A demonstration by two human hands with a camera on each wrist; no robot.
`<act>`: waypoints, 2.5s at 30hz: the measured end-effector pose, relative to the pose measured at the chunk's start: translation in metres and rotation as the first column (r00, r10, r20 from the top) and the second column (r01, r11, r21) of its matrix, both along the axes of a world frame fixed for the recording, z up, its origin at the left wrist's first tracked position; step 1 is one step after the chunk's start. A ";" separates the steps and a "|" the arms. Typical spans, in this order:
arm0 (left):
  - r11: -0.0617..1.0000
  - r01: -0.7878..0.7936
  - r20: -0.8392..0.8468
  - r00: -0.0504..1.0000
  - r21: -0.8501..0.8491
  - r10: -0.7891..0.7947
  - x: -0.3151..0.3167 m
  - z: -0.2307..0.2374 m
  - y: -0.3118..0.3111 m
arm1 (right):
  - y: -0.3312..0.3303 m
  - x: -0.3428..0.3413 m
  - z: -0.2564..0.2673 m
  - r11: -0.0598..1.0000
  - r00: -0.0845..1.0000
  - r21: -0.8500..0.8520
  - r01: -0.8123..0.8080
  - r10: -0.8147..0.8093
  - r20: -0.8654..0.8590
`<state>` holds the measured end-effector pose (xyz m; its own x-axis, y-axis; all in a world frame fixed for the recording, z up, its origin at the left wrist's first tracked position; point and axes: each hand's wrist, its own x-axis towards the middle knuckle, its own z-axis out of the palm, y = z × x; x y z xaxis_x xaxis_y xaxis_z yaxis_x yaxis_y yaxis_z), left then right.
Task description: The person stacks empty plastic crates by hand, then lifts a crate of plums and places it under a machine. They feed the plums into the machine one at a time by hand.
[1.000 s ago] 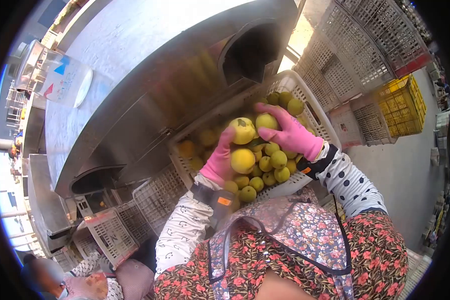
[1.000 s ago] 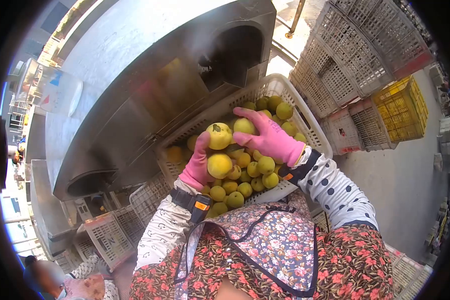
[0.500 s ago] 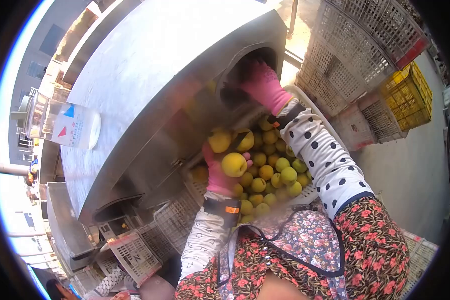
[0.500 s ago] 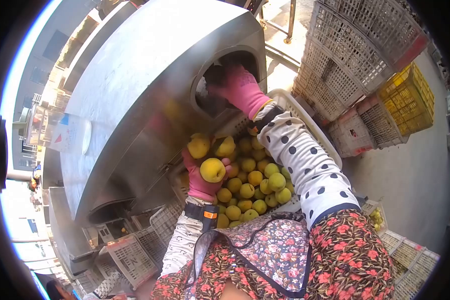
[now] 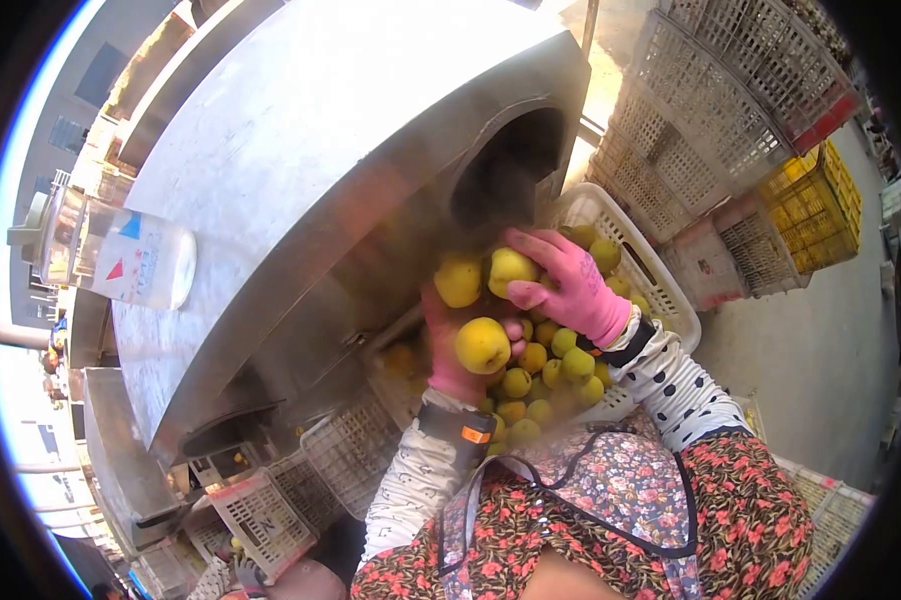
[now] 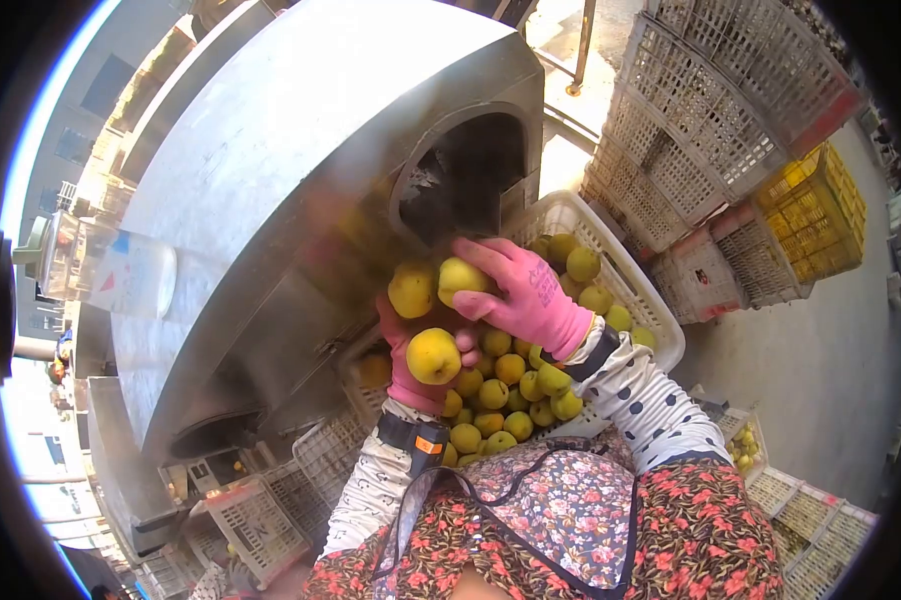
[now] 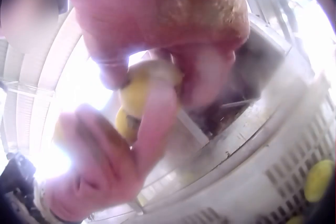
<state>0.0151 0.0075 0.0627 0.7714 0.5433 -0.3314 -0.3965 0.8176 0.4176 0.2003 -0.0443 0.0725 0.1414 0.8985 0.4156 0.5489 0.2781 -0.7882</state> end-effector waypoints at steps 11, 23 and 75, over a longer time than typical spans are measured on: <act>0.985 -0.128 -0.151 0.978 0.120 0.145 -0.006 -0.029 0.010 | 0.086 0.017 0.000 0.832 0.869 -0.341 0.438 -0.296 0.396; 0.045 0.488 -0.358 0.571 0.872 0.739 0.011 0.006 0.012 | 0.020 0.002 0.002 0.883 0.709 -0.318 -0.346 0.024 -0.705; 0.702 0.034 -0.515 0.705 0.711 0.487 -0.055 -0.033 0.008 | 0.082 0.028 -0.011 0.871 0.854 -0.303 0.387 -0.215 0.474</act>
<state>-0.0403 0.0151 0.0293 0.3280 0.9293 -0.1695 0.0439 0.1643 0.9854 0.2283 0.0381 0.0617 0.3240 0.9359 0.1383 0.8507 -0.2243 -0.4753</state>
